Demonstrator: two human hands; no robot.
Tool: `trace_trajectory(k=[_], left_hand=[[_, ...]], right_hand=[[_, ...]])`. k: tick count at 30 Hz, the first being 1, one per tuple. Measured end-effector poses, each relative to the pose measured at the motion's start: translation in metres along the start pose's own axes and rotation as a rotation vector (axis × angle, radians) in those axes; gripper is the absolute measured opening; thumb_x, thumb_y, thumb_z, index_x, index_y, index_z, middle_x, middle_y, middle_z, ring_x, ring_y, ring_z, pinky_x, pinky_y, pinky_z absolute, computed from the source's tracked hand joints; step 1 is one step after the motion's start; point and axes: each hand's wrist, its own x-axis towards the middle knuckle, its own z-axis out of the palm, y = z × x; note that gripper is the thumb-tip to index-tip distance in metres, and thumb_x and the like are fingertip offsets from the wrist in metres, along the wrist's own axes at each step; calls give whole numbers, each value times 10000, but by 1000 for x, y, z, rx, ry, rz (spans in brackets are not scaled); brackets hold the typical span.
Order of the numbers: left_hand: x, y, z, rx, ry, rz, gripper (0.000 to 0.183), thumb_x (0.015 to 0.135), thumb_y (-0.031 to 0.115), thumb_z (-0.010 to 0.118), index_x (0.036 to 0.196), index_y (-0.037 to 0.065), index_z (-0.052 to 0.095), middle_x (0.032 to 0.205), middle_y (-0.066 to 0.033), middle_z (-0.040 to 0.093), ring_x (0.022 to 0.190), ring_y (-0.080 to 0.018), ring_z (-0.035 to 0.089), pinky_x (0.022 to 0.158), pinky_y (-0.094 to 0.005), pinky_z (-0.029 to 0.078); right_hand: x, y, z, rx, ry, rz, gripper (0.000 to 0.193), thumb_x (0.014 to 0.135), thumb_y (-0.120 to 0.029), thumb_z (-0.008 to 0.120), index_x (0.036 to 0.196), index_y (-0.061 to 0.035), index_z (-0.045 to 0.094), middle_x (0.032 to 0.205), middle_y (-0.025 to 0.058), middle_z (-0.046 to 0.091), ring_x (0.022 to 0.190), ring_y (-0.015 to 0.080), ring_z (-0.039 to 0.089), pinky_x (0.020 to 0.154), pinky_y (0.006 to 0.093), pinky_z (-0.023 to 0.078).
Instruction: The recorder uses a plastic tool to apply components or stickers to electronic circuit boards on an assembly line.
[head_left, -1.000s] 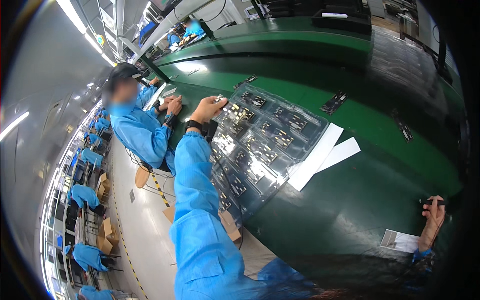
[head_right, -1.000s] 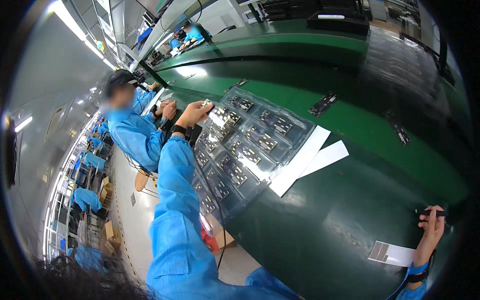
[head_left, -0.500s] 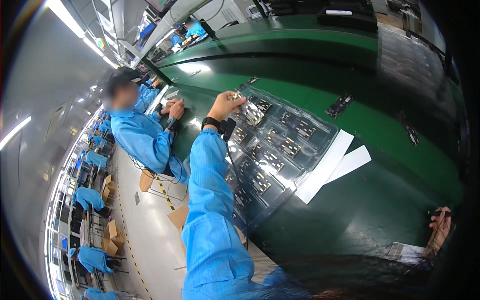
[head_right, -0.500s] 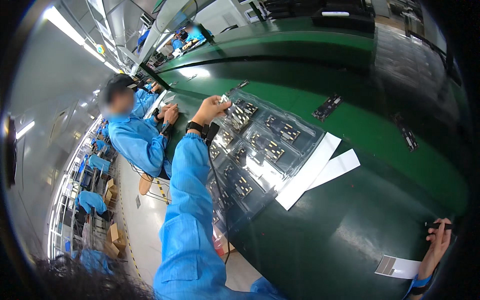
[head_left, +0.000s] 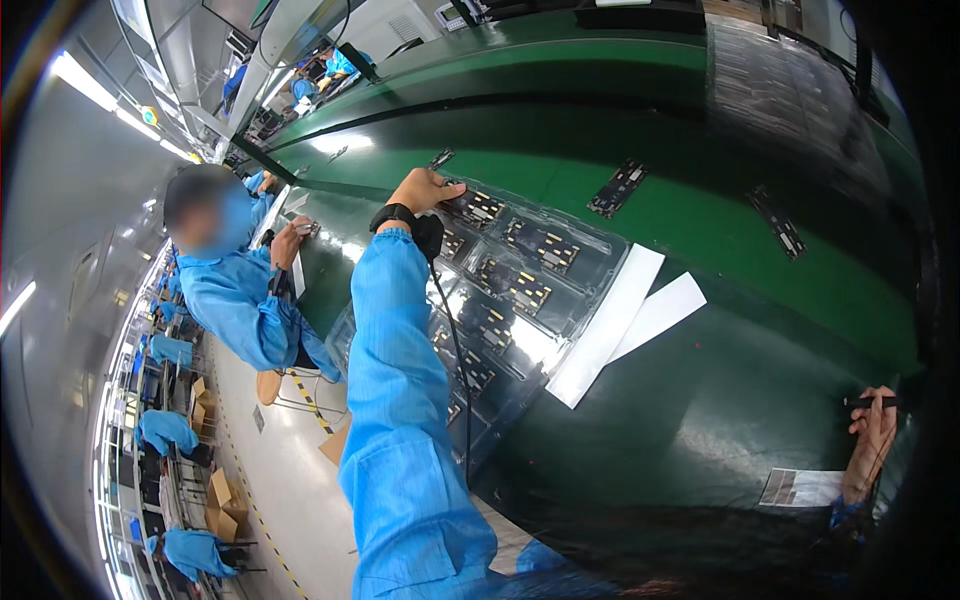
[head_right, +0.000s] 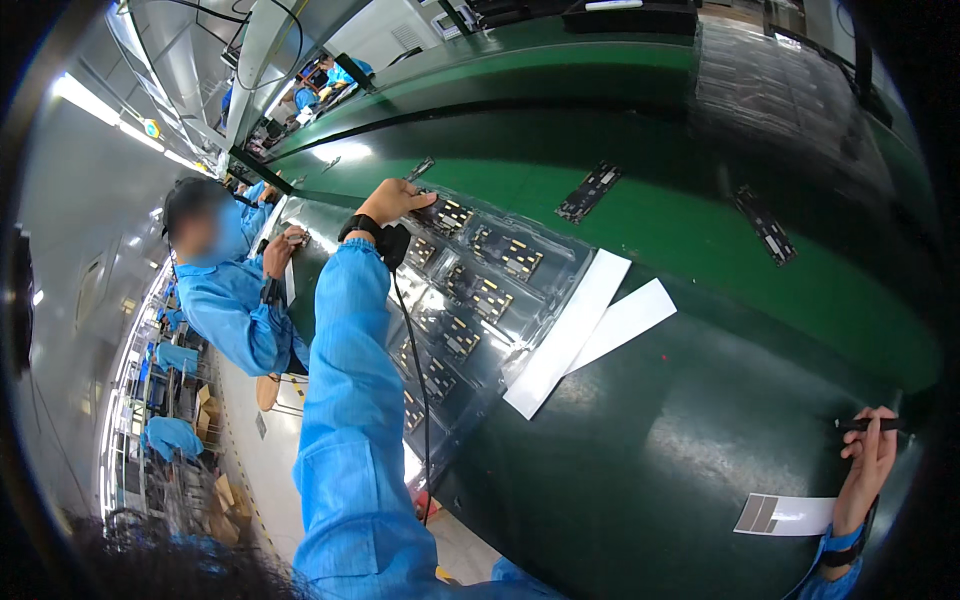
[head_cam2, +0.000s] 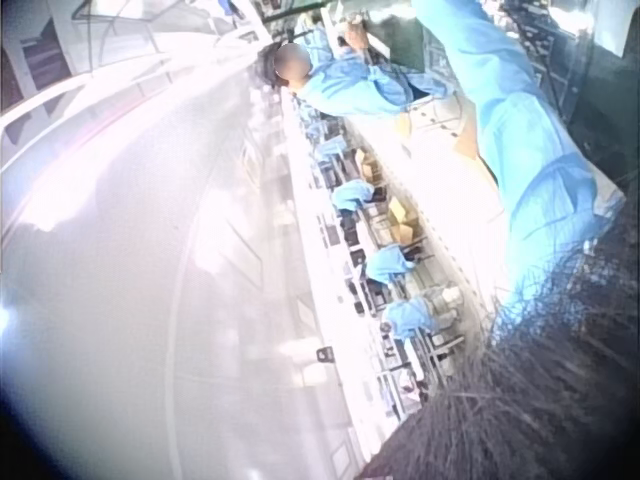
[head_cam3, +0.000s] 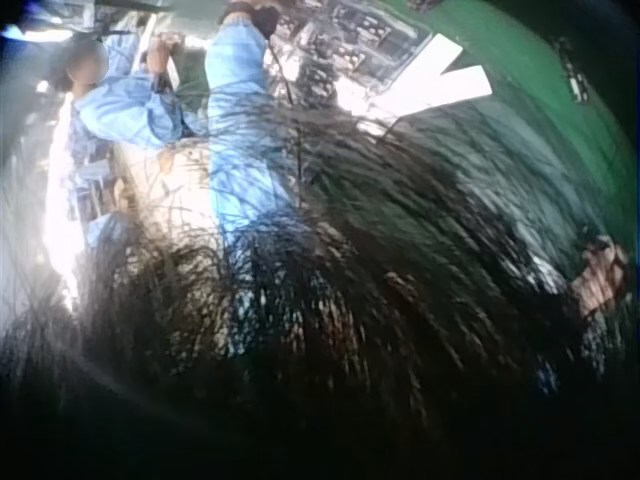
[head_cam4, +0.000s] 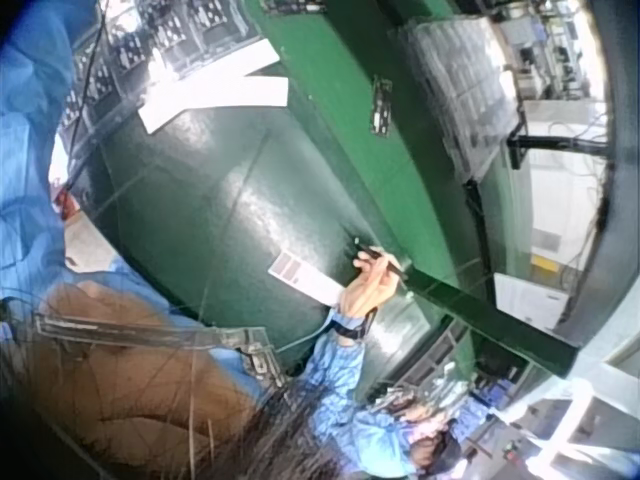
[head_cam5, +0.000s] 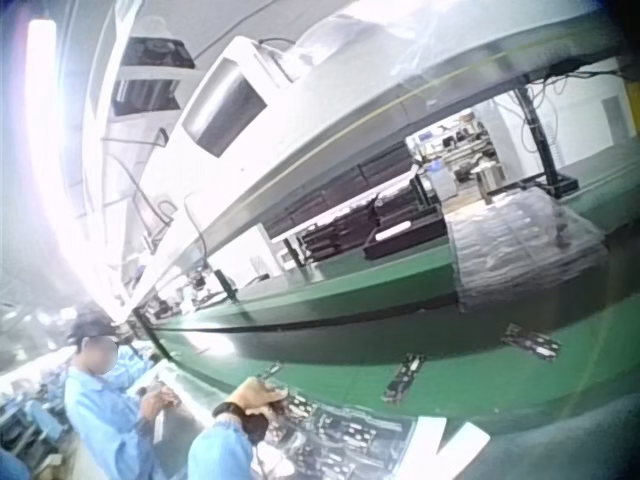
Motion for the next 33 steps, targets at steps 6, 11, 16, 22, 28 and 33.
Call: trace_trajectory(k=[6, 11, 16, 22, 28, 33], left_hand=[[-32, 23, -16, -596, 242, 67, 354, 847, 207, 836, 1038, -30, 654, 871, -57, 704, 725, -111, 676, 597, -249, 554], [-83, 131, -6, -865, 390, 219, 308, 907, 233, 779, 1074, 2, 662, 946, -21, 685, 823, -106, 661, 689, -249, 565], [-166, 272, 97, -1034, 93, 396, 234, 890, 167, 788, 1006, 30, 637, 904, -25, 657, 742, -93, 630, 631, -254, 551], [-295, 374, 187, -1308, -359, 215, 312, 888, 179, 782, 1065, -19, 619, 989, -79, 663, 853, -134, 650, 715, -281, 581], [-325, 357, 185, -852, -87, 443, 366, 854, 178, 824, 1058, -40, 612, 920, -90, 693, 856, -125, 660, 767, -284, 544], [-339, 361, 155, -1114, -272, 331, 288, 901, 84, 762, 1115, -31, 608, 1045, -72, 674, 899, -119, 666, 760, -243, 560]], right_hand=[[1, -7, 11, -6, -5, 13, 253, 1067, -230, 526, 1237, -45, 555, 1073, 36, 583, 800, 53, 552, 644, 194, 427], [2, -8, 12, -15, -18, 15, 248, 1061, -228, 538, 1226, -46, 571, 1078, 32, 587, 804, 55, 551, 659, 197, 430], [7, 5, 12, 82, -1, -43, 249, 1056, -233, 553, 1211, -44, 593, 1094, 25, 595, 821, 56, 552, 683, 198, 437], [-1, -5, 8, 277, 186, -26, 289, 1037, -257, 593, 1227, -41, 619, 1106, 14, 643, 881, 63, 592, 752, 208, 469], [-6, -41, 52, 312, 133, -33, 296, 1005, -270, 640, 1136, -5, 646, 987, 77, 690, 821, 115, 662, 715, 244, 534], [-15, -60, 40, 341, 147, -39, 260, 993, -223, 653, 1087, 19, 642, 931, 79, 684, 794, 129, 668, 695, 244, 539]])
